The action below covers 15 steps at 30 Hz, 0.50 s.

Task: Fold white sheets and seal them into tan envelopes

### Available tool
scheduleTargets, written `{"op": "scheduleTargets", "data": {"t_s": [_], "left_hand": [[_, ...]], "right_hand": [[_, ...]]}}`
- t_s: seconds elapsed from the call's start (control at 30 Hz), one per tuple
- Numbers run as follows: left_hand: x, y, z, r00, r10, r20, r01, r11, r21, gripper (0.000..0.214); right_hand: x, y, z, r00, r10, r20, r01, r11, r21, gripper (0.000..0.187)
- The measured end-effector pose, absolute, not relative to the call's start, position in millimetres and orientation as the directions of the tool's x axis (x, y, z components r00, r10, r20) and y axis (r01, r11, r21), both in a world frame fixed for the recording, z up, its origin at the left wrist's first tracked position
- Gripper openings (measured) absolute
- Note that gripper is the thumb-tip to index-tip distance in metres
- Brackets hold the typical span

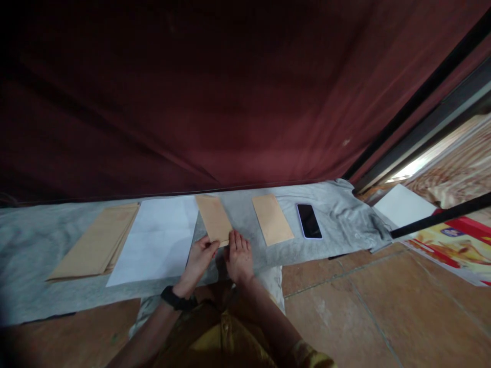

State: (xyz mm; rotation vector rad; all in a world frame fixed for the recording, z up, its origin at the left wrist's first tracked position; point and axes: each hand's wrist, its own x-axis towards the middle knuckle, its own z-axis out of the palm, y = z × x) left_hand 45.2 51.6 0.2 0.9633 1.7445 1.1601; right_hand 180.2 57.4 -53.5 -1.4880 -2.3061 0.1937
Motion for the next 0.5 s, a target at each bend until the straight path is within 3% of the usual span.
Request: {"op": "scheduleTargets", "data": {"t_s": [0.1, 0.17, 0.23, 0.3, 0.4, 0.5], "left_hand": [[56.6, 46.1, 16.4, -0.324, 0.940, -0.105, 0.295, 0.206, 0.933, 0.019], [63.2, 41.1, 26.5, -0.288, 0.957, -0.021, 0.351, 0.126, 0.928, 0.023], [66.2, 35.8, 31.5, -0.269, 0.963, 0.022, 0.309, 0.065, 0.949, 0.026], [64.2, 30.7, 29.1, -0.322, 0.946, 0.022, 0.232, 0.057, 0.971, 0.030], [55.0, 24.0, 15.2, -0.426, 0.896, -0.125, 0.067, 0.169, 0.983, 0.040], [47.4, 19.3, 2.1, -0.356, 0.862, -0.361, -0.204, 0.305, 0.930, 0.047]], "right_hand": [[178.5, 59.1, -42.0, -0.312, 0.929, 0.197, 0.842, 0.367, -0.396, 0.054], [178.0, 60.1, -36.7, -0.274, 0.939, 0.206, 0.772, 0.342, -0.536, 0.049], [175.9, 61.5, -32.4, -0.214, 0.956, 0.202, 0.617, 0.292, -0.731, 0.044], [170.5, 62.5, -28.2, -0.154, 0.979, 0.130, 0.379, 0.180, -0.908, 0.050], [157.2, 60.5, -23.4, -0.149, 0.988, -0.031, 0.001, -0.032, -0.999, 0.069], [142.7, 52.3, -23.2, -0.193, 0.970, -0.146, -0.271, -0.195, -0.942, 0.072]]}}
